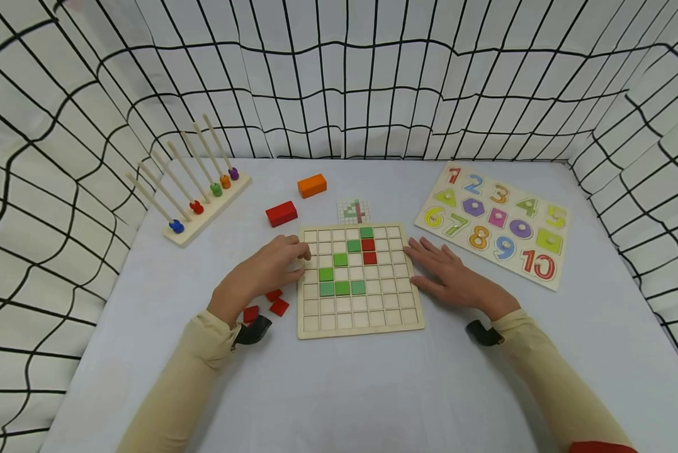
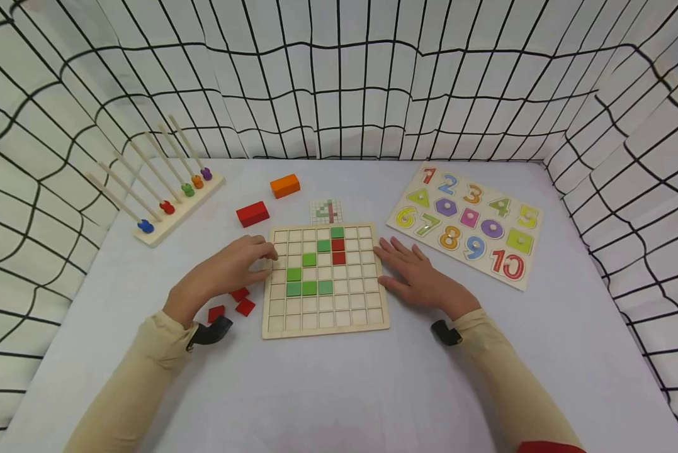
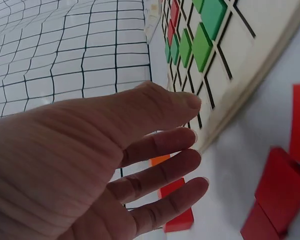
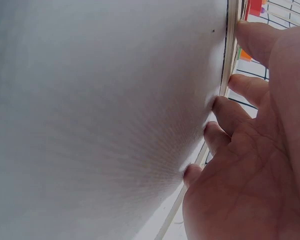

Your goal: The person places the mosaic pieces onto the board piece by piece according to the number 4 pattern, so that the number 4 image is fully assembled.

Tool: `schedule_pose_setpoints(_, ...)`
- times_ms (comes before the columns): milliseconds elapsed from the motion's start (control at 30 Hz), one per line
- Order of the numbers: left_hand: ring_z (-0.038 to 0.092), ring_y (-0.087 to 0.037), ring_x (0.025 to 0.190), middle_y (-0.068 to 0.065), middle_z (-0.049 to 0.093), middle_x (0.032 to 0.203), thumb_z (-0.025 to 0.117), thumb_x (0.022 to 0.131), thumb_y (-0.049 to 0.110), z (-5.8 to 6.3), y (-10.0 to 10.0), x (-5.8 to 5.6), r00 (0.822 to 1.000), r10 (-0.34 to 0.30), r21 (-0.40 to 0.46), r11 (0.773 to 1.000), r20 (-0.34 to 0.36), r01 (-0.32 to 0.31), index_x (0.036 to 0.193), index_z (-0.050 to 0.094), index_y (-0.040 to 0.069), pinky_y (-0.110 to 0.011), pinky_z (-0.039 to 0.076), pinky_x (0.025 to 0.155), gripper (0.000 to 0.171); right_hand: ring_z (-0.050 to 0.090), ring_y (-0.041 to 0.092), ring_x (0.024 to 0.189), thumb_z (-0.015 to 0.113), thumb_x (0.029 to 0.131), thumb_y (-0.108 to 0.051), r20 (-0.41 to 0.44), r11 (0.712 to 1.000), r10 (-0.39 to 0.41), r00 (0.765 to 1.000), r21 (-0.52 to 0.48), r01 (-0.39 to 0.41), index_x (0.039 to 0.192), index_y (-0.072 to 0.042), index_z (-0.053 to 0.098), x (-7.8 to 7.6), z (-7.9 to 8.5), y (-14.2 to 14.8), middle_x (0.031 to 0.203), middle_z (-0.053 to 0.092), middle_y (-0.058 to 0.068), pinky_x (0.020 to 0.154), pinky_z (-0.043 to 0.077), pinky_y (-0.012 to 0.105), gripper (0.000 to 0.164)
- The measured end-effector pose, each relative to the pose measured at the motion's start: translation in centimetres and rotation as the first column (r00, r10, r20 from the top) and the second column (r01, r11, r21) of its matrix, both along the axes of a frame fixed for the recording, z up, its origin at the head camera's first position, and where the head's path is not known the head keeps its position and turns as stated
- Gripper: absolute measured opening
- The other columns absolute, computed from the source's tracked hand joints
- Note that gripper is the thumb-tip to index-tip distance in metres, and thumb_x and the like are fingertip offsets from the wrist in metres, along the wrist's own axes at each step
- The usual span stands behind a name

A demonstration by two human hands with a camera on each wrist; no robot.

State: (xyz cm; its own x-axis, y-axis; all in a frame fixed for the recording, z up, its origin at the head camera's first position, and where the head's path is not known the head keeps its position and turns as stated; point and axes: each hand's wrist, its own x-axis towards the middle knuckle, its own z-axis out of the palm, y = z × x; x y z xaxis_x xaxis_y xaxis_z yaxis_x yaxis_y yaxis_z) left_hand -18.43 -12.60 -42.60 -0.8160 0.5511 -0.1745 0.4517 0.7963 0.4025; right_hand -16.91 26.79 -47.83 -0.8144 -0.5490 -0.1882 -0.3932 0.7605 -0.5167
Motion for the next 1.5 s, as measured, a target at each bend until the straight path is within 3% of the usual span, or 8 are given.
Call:
schedule_pose_setpoints(333,0.056,-0.027,0.104,-0.011,0.066,0.108,0.078,0.093,0.005,-0.4,-3.5,0.8,0.997,0.034,-0.056,0.998,0.071,-0.03,0.117,0.072,0.004,-0.035,0.056,0.085,0.025,0.01,0.034,0.17,0.057,0.111,-0.039,-0.008,1.0,-0.006,1.0,0.002,0.006,0.171,-0.019,0.026,-0.1,0.1,0.0,0.181,0.018,0.007,0.134,0.005,0.064,0.071)
schedule_pose_setpoints(567,0.055,-0.026,0.103,-0.011,0.065,0.109,0.081,0.089,0.003,0.0,-4.9,1.4,0.997,0.02,-0.085,0.996,0.069,-0.014,0.114,0.073,0.005,-0.034,0.054,0.083,0.027,0.01,0.035,0.17,0.057,0.111,-0.038,-0.007,1.0,-0.003,1.0,-0.002,0.003,0.171,-0.02,0.027,-0.1,0.0,0.1,0.181,0.019,0.008,0.134,0.005,0.064,0.071)
schedule_pose_setpoints(733,0.054,-0.027,0.107,-0.01,0.062,0.111,0.079,0.084,-0.001,0.3,-5.2,1.8,0.995,0.028,-0.061,0.998,0.093,-0.022,0.114,0.073,0.007,-0.034,0.053,0.083,0.031,0.009,0.035,0.17,0.058,0.11,-0.039,-0.002,1.0,-0.004,1.0,-0.003,0.004,0.171,-0.02,0.027,-0.2,0.1,0.2,0.181,0.018,0.008,0.134,0.004,0.065,0.072)
schedule_pose_setpoints(933,0.054,-0.025,0.102,-0.006,0.063,0.103,0.081,0.086,-0.001,0.0,-5.0,1.9,0.997,0.006,-0.025,1.0,0.075,-0.004,0.104,0.073,0.007,-0.033,0.053,0.08,0.021,0.009,0.033,0.17,0.058,0.11,-0.04,0.002,1.0,-0.002,1.0,0.002,0.002,0.172,-0.021,0.025,-0.3,0.0,0.2,0.181,0.018,0.006,0.134,0.004,0.063,0.072)
schedule_pose_setpoints(1267,0.058,-0.024,0.098,-0.011,0.061,0.105,0.083,0.086,-0.001,-0.2,-5.2,1.9,0.995,0.072,-0.043,0.997,0.068,-0.069,0.109,0.07,0.003,-0.038,0.058,0.083,0.027,0.008,0.033,0.17,0.057,0.111,-0.04,0.003,1.0,-0.001,1.0,0.004,0.001,0.172,-0.021,0.025,-0.2,0.1,0.1,0.181,0.017,0.006,0.135,0.003,0.063,0.072)
schedule_pose_setpoints(1500,0.056,-0.025,0.095,-0.008,0.062,0.1,0.082,0.086,-0.001,-0.4,-5.3,1.7,0.998,0.046,-0.069,0.997,0.04,-0.043,0.101,0.071,0.004,-0.039,0.054,0.083,0.02,0.008,0.032,0.17,0.057,0.111,-0.04,0.009,1.0,-0.001,1.0,0.007,0.001,0.172,-0.021,0.025,-0.1,0.1,0.0,0.182,0.017,0.005,0.135,0.003,0.062,0.071)
